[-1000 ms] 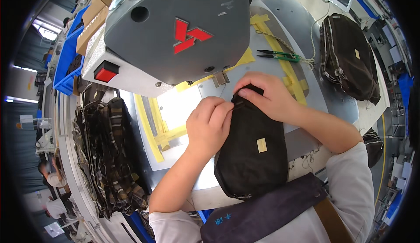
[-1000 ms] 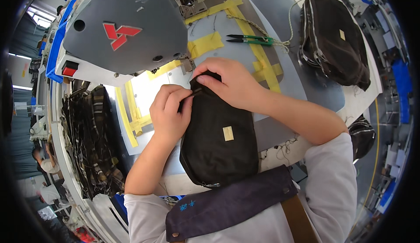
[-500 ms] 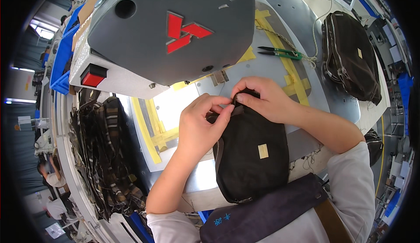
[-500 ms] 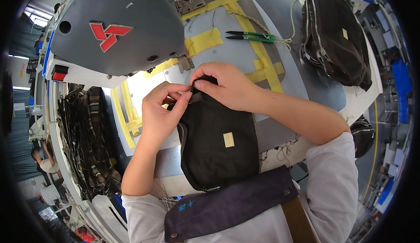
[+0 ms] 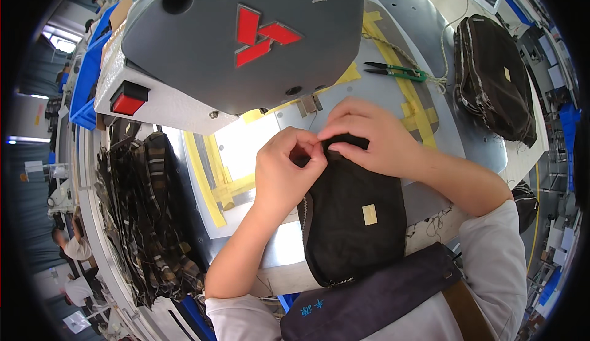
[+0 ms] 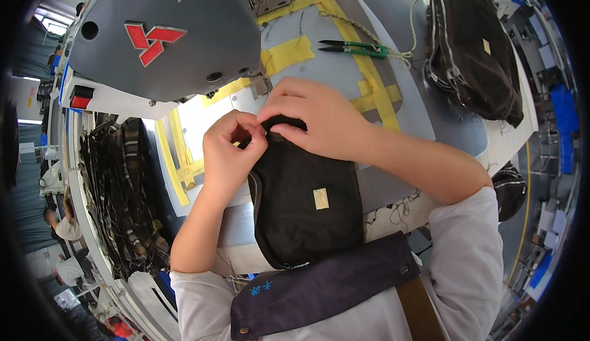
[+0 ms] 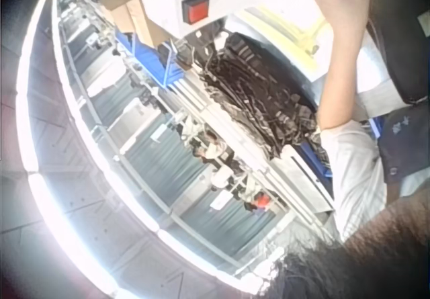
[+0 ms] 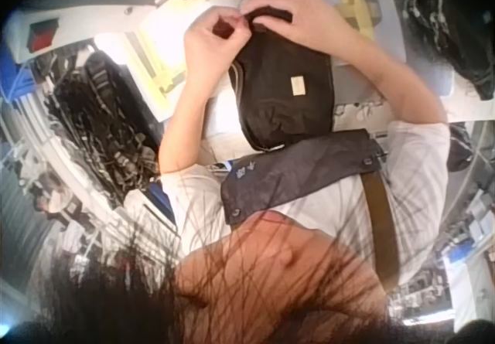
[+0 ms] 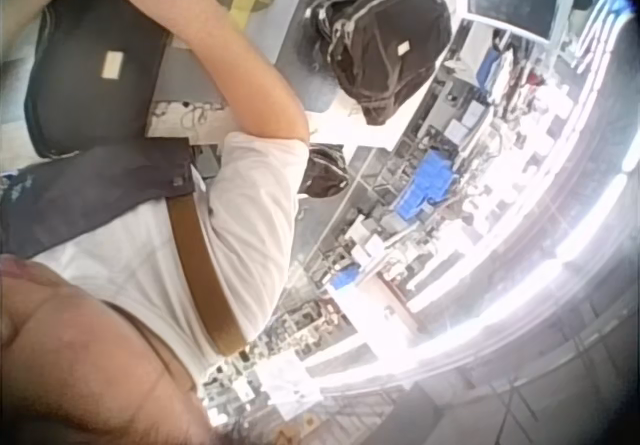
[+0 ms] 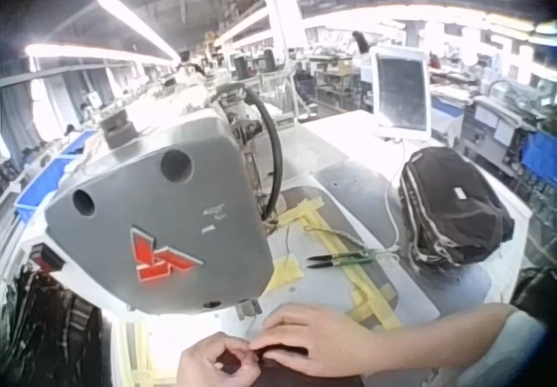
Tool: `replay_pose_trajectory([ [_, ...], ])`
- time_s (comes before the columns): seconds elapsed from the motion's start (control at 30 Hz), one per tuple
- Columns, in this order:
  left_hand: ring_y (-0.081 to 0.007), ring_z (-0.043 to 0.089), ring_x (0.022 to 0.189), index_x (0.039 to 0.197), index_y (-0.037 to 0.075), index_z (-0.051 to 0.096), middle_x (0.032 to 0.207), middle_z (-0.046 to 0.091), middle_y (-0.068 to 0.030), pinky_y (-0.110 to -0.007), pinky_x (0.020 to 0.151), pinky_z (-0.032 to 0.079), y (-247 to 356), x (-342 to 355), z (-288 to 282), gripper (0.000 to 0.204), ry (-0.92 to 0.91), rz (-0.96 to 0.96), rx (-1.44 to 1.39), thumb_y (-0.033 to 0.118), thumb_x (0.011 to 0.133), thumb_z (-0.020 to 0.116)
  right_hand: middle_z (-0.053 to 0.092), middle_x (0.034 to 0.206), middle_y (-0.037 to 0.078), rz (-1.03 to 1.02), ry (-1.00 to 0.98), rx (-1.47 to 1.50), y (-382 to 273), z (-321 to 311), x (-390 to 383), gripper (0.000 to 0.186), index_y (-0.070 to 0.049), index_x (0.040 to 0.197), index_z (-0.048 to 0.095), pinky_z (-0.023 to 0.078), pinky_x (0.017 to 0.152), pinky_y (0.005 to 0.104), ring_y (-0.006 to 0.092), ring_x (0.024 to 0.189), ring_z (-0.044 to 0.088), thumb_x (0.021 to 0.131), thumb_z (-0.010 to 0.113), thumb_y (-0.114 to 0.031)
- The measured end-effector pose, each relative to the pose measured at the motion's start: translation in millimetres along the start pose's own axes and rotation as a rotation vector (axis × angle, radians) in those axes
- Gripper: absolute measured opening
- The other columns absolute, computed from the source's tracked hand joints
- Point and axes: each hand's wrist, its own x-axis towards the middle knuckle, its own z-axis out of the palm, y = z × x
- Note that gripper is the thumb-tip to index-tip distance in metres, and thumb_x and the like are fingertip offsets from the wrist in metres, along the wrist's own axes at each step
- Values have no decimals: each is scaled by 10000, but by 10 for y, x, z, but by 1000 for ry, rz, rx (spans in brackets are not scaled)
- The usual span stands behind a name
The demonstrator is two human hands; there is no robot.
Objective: The person operates a sewing machine to stitch the edges of small black fabric bags. They repeatedly align the zipper area under the needle, sew a short segment, and then use scissors to trim the thread before moving to the next bag.
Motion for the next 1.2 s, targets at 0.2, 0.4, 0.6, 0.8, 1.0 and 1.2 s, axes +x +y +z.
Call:
replay_pose_trajectory([
  [0.2, -56, 576, 651, 833, -10, 636, 706, 615, -17, -213, 626, 495, -17, 5, -6, 60, -66, -187, -210, 0, 792, 678, 594, 960, 16, -413, -3, -355, 49, -97, 46, 199, -98, 919, 640, 489, 790, 344, 223, 891, 579, 731, 702, -104],
  [0.4, -49, 553, 635, 824, -9, 631, 696, 600, -1, -204, 615, 477, -90, 20, -10, 49, -21, -219, -215, 0, 798, 671, 616, 987, 15, -484, -26, -367, 40, -58, -15, 218, -116, 915, 635, 467, 880, 429, 241, 932, 584, 713, 715, -109],
  [0.6, -48, 553, 643, 835, -6, 633, 705, 602, 2, -207, 614, 474, -140, -3, 12, 50, -13, -202, -284, -2, 800, 669, 626, 957, 10, -218, -131, -291, -7, -63, 38, 170, -123, 878, 649, 410, 963, 471, 235, 978, 567, 720, 694, -79],
  [0.8, -49, 558, 683, 865, -7, 625, 750, 617, -1, -214, 640, 472, -77, -5, -9, 49, -29, -193, -299, 16, 830, 650, 604, 902, -3, -350, -7, -470, -116, -49, -68, 130, -115, 874, 637, 409, 984, 464, 201, 982, 554, 750, 671, -96],
  [1.0, -113, 550, 771, 936, -8, 596, 847, 616, -58, -264, 721, 455, -69, 28, -115, 92, -250, 31, -232, 60, 881, 625, 609, 880, -12, -233, 60, -450, -74, -71, -48, 102, -115, 842, 643, 403, 993, 480, 194, 983, 556, 747, 678, -106],
  [1.2, -229, 583, 763, 954, 7, 583, 873, 589, -101, -305, 710, 473, -106, -19, -10, 129, -70, -3, -72, 62, 867, 659, 603, 877, -8, -384, 71, -607, -89, -97, -73, 125, -108, 837, 654, 393, 1000, 492, 180, 990, 558, 714, 660, -133],
])
